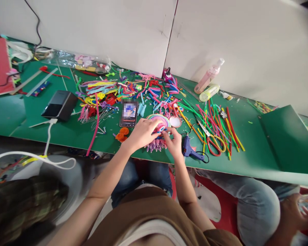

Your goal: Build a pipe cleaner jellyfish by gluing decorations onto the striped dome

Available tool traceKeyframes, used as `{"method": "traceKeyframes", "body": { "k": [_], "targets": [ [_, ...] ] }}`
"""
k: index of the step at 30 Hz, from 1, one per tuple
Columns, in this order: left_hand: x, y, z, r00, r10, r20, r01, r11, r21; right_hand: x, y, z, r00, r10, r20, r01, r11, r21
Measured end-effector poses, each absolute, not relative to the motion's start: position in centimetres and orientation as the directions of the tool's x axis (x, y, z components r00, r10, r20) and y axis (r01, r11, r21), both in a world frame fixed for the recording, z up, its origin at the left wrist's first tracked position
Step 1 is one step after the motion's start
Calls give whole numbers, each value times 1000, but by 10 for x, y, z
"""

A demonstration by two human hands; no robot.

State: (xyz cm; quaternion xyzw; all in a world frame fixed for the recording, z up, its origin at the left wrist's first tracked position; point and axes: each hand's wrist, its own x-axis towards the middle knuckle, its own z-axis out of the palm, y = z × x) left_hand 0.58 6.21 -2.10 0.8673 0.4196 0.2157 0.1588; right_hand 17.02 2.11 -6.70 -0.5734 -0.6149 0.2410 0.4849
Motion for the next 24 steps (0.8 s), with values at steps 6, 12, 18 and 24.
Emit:
{"method": "traceKeyframes", "body": {
  "k": [6, 12, 18, 24],
  "targets": [
    [-13, 58, -30, 411, 890, 195, 483, -395, 781, 169, 22, -66, 198, 944, 262, 445, 152, -883],
    [-15, 54, -35, 419, 898, 136, 435, -330, 838, 165, 22, -67, 253, 945, 208, 365, 106, -925],
    [-8, 57, -37, 457, 880, 132, 407, -339, 848, 163, 20, -63, 240, 941, 239, 351, 146, -925],
    [-8, 56, -38, 450, 878, 163, 361, -346, 866, 162, 17, -62, 230, 941, 247, 372, 150, -916]
  ]
}}
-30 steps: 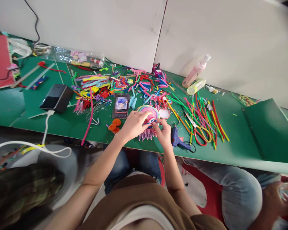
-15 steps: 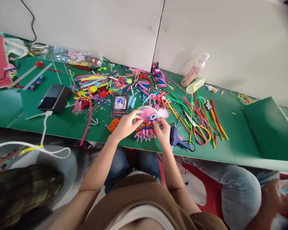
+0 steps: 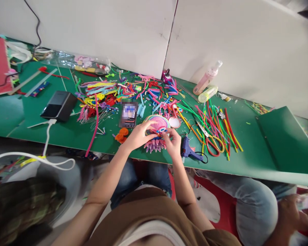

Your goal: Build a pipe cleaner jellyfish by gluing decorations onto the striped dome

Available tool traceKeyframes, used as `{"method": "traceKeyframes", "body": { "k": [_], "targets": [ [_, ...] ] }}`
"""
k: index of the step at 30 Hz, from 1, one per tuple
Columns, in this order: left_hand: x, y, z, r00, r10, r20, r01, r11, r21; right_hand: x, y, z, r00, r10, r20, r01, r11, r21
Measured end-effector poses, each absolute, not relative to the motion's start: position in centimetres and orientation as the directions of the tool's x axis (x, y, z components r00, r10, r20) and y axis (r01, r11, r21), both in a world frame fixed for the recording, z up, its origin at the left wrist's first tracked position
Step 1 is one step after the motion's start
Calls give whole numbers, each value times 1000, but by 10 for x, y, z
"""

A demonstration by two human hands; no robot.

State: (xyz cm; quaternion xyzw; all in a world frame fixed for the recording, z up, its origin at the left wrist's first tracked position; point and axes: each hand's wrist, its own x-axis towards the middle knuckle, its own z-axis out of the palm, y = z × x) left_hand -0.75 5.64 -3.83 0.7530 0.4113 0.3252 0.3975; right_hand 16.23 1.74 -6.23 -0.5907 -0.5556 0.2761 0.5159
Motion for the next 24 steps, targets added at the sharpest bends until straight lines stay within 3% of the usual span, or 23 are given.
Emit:
{"method": "traceKeyframes", "body": {
  "k": [11, 17, 24],
  "targets": [
    [-7, 57, -40, 438, 882, 173, 335, -339, 879, 162, 14, -54, 188, 943, 273, 433, 169, -885],
    [-25, 57, -35, 398, 863, 311, 453, -479, 752, 163, 15, -58, 192, 935, 298, 448, 187, -874],
    [-10, 51, -31, 433, 859, 271, 554, -491, 672, 163, 12, -52, 157, 937, 314, 515, 193, -835]
  ]
}}
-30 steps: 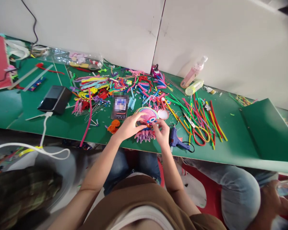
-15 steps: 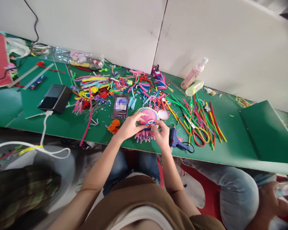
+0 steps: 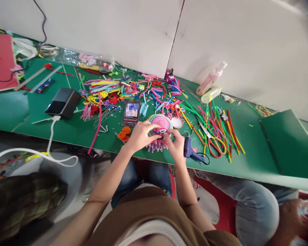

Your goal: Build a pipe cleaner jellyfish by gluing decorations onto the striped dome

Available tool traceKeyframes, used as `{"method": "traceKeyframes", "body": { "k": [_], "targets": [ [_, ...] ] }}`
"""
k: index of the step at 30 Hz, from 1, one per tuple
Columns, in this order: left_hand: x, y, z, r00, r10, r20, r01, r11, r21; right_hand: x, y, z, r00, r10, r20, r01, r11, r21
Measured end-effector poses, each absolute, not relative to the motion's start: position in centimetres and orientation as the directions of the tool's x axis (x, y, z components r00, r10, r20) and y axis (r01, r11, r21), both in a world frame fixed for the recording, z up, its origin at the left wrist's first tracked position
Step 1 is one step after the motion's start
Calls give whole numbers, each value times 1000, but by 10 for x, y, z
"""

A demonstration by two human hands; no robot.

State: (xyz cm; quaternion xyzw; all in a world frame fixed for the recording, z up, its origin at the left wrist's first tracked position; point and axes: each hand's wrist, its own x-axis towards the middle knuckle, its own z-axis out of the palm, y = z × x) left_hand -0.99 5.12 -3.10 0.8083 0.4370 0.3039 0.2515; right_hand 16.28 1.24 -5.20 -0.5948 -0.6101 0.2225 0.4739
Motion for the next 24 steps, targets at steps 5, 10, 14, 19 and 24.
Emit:
{"method": "traceKeyframes", "body": {
  "k": [5, 10, 14, 19, 24],
  "targets": [
    [2, 51, -37, 445, 853, 275, 579, -508, 638, 163, 12, -50, 133, 929, 346, 551, 221, -805],
    [2, 53, -38, 455, 840, 296, 566, -529, 633, 165, 11, -51, 125, 932, 339, 588, 205, -782],
    [2, 54, -37, 485, 815, 316, 550, -565, 615, 167, 8, -50, 105, 937, 332, 602, 206, -771],
    [0, 56, -37, 494, 807, 324, 526, -574, 628, 181, 3, -43, 58, 945, 320, 645, 209, -735],
    [-3, 56, -37, 455, 841, 291, 542, -521, 659, 216, 12, -38, 15, 963, 271, 754, 167, -635]
  ]
}}
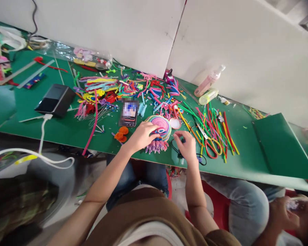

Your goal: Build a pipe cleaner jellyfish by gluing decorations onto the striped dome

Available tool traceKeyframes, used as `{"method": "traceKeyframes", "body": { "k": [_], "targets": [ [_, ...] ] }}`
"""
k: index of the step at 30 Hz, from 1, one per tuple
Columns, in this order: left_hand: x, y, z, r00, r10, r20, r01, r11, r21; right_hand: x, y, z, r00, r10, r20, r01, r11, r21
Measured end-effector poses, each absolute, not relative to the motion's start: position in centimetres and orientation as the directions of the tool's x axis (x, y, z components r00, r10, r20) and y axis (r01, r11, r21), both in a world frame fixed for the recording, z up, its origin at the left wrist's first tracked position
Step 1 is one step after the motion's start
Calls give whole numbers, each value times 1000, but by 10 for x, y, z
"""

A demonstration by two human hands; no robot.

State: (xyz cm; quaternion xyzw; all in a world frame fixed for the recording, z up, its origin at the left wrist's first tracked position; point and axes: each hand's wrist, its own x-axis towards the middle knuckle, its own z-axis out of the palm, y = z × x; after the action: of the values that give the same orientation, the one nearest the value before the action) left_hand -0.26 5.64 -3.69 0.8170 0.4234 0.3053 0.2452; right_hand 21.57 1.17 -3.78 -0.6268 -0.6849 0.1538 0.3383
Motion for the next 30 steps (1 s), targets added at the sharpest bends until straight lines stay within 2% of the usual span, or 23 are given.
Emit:
{"method": "traceKeyframes", "body": {
  "k": [3, 7, 12, 19, 23, 30],
  "targets": [
    [-3, 55, -35, 465, 828, 312, 504, -538, 676, 242, 20, -33, 49, 976, 213, 847, 73, -527],
    [-2, 54, -32, 464, 823, 326, 506, -549, 665, 267, 25, -19, 115, 985, 131, 961, -76, -267],
    [-2, 55, -32, 427, 849, 310, 574, -520, 632, 279, 32, -10, 181, 982, 62, 973, -170, -157],
    [-2, 52, -34, 385, 884, 266, 621, -461, 634, 289, 77, -32, 87, 991, -99, 996, -83, 39],
    [0, 52, -31, 381, 892, 243, 611, -440, 658, 290, 107, -41, 24, 993, -119, 997, -14, 80],
    [0, 51, -30, 368, 908, 201, 564, -390, 728, 286, 142, -49, -71, 962, -263, 980, 116, 163]
  ]
}}
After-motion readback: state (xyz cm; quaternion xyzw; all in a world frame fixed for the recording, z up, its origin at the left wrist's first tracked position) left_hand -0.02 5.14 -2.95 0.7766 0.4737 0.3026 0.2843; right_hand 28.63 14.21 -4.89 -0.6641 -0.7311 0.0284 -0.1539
